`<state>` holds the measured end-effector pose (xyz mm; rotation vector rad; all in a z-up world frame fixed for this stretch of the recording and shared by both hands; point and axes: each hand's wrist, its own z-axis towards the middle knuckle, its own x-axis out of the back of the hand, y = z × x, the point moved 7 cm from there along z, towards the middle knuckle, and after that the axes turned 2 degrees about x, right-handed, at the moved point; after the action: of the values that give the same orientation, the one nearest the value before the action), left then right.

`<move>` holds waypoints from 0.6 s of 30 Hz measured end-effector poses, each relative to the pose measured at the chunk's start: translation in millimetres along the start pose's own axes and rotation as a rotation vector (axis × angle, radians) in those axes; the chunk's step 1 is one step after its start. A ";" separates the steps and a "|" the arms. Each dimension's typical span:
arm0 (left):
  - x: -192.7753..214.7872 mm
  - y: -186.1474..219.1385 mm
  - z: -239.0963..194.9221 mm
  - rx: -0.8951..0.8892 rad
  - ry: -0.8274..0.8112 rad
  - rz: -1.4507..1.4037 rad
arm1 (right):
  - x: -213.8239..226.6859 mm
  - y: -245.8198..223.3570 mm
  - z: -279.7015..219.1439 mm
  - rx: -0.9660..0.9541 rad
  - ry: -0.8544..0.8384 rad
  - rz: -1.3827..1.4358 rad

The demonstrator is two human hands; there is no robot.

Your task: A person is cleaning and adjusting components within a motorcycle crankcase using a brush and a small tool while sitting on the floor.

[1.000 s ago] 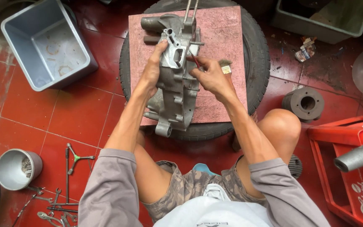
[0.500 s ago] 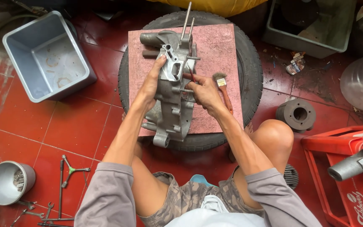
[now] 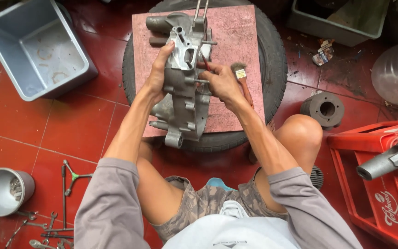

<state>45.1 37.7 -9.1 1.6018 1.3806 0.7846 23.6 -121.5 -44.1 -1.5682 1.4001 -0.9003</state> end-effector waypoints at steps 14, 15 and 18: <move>3.3 -9.3 -0.7 -0.017 0.122 0.108 | 2.6 8.5 7.1 0.084 0.003 -0.134; 6.6 -10.9 -0.2 -0.018 0.178 0.110 | 3.1 8.7 8.3 0.107 -0.006 -0.188; 9.2 -8.0 -2.8 -0.018 0.213 0.111 | 1.7 -1.0 -2.8 0.107 -0.003 -0.250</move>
<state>40.9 47.5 -15.7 1.6290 1.4372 1.0557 21.7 -123.5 -42.1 -1.6851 1.1504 -1.1011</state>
